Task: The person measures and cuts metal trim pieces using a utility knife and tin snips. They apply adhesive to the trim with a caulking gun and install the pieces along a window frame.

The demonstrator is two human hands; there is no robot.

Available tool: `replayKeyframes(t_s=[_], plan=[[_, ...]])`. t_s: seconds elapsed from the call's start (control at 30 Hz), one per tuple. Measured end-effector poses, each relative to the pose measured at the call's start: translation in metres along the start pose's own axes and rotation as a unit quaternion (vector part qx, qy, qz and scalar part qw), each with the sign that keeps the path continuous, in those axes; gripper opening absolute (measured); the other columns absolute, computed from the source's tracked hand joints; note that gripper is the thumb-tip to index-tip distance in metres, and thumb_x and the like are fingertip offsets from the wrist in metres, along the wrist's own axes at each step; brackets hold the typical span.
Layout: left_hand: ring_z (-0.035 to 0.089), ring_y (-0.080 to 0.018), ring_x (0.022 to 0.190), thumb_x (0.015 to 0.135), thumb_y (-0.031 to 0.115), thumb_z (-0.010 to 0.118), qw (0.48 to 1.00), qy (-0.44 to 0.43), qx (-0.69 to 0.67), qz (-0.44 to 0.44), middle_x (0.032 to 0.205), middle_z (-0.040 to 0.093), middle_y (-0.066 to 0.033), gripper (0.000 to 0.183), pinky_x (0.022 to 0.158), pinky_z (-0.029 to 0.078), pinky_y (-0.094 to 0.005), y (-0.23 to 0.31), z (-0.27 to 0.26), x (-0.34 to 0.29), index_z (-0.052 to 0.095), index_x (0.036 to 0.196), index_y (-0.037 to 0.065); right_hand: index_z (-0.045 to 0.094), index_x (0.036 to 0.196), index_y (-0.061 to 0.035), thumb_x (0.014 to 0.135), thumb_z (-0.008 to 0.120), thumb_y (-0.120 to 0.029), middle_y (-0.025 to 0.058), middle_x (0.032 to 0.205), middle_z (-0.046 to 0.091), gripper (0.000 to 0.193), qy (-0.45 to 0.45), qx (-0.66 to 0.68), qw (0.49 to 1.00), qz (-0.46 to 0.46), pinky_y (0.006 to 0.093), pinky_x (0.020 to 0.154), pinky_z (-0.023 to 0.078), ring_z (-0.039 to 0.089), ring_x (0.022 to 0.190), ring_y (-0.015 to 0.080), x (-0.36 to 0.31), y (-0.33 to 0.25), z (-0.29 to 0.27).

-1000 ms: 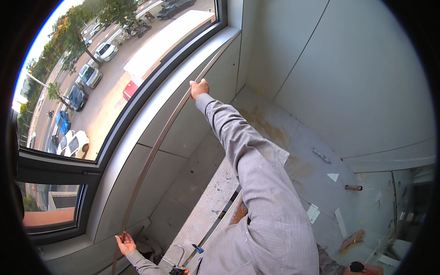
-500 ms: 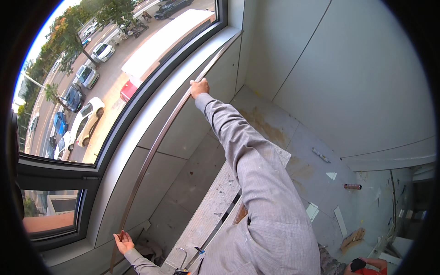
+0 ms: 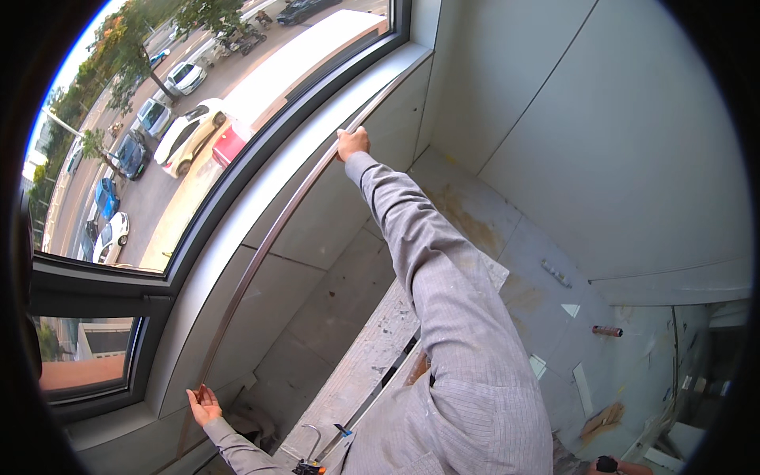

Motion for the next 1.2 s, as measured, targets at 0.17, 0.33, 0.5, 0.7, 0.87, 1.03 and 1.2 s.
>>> replayKeyframes(t_s=[0.17, 0.33, 0.5, 0.7, 0.87, 1.03, 1.2], plan=[[0.07, -0.0226, 0.104, 0.101, 0.031, 0.068, 0.998, -0.047, -0.03, -0.029, 0.098, 0.072, -0.0063, 0.025, 0.085, 0.058, -0.0339, -0.004, 0.013, 0.02, 0.066, 0.093, 0.007, 0.069, 0.102, 0.0055, 0.094, 0.061, -0.03, 0.0241, 0.088, 0.073, 0.037, -0.054, -0.141, 0.988, -0.045, 0.0473, 0.079, 0.057, 0.073, 0.084, 0.0384, 0.013, 0.007, 0.003], [0.071, -0.0258, 0.086, 0.095, 0.032, 0.076, 0.998, -0.021, -0.054, 0.02, 0.089, 0.07, -0.0119, 0.031, 0.082, 0.06, -0.0396, -0.011, 0.026, 0.011, 0.066, 0.093, 0.003, 0.067, 0.086, -0.007, 0.097, 0.074, -0.021, -0.0001, 0.062, 0.055, 0.019, -0.272, 0.11, 0.951, 0.099, 0.0265, 0.045, 0.048, 0.051, 0.051, 0.0096, -0.004, 0.025, 0.015], [0.075, -0.0325, 0.085, 0.092, 0.025, 0.079, 0.994, 0.038, -0.076, 0.075, 0.099, 0.071, -0.0148, 0.029, 0.076, 0.063, -0.0455, 0.002, 0.049, -0.005, 0.064, 0.1, 0.001, 0.065, 0.085, -0.0058, 0.098, 0.072, -0.032, 0.006, 0.079, 0.065, 0.03, -0.28, 0.06, 0.952, 0.104, 0.0336, 0.067, 0.062, 0.066, 0.075, 0.0177, -0.007, 0.023, 0.032], [0.076, -0.032, 0.079, 0.091, 0.022, 0.078, 0.992, 0.044, -0.047, 0.109, 0.09, 0.07, -0.0146, 0.029, 0.072, 0.063, -0.0431, 0.023, 0.073, 0.009, 0.064, 0.094, -0.003, 0.064, 0.092, -0.0026, 0.1, 0.069, -0.029, 0.0082, 0.083, 0.065, 0.028, -0.281, 0.042, 0.952, 0.115, 0.0369, 0.073, 0.064, 0.067, 0.079, 0.0217, 0.017, 0.026, 0.046], [0.076, -0.0313, 0.082, 0.092, 0.019, 0.076, 0.993, 0.065, -0.03, 0.091, 0.094, 0.071, -0.0157, 0.026, 0.073, 0.063, -0.0416, 0.026, 0.086, 0.037, 0.064, 0.095, -0.004, 0.063, 0.095, -0.002, 0.102, 0.066, -0.032, 0.0093, 0.084, 0.065, 0.031, -0.284, 0.035, 0.951, 0.121, 0.0377, 0.072, 0.064, 0.068, 0.08, 0.0234, 0.023, 0.029, 0.064], [0.076, -0.0317, 0.079, 0.092, 0.022, 0.077, 0.993, 0.065, -0.01, 0.098, 0.092, 0.074, -0.0169, 0.032, 0.07, 0.063, -0.0412, 0.019, 0.087, 0.06, 0.068, 0.1, -0.007, 0.064, 0.098, -0.0027, 0.102, 0.065, -0.033, 0.0095, 0.088, 0.067, 0.031, -0.275, 0.039, 0.953, 0.119, 0.0385, 0.072, 0.063, 0.069, 0.082, 0.0245, 0.02, 0.03, 0.068], [0.076, -0.0329, 0.08, 0.092, 0.026, 0.077, 0.995, 0.064, 0.014, 0.081, 0.097, 0.075, -0.0179, 0.036, 0.07, 0.063, -0.0426, 0.013, 0.086, 0.074, 0.07, 0.105, -0.006, 0.066, 0.101, -0.0033, 0.101, 0.068, -0.035, 0.0097, 0.091, 0.069, 0.031, -0.257, 0.041, 0.959, 0.113, 0.0385, 0.072, 0.063, 0.069, 0.082, 0.0254, 0.023, 0.034, 0.072]])
Point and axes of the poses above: each hand's wrist, its own x-axis towards the middle knuckle, its own z-axis out of the palm, y = z × x, the point moved 4 cm from there along x, towards the middle knuckle
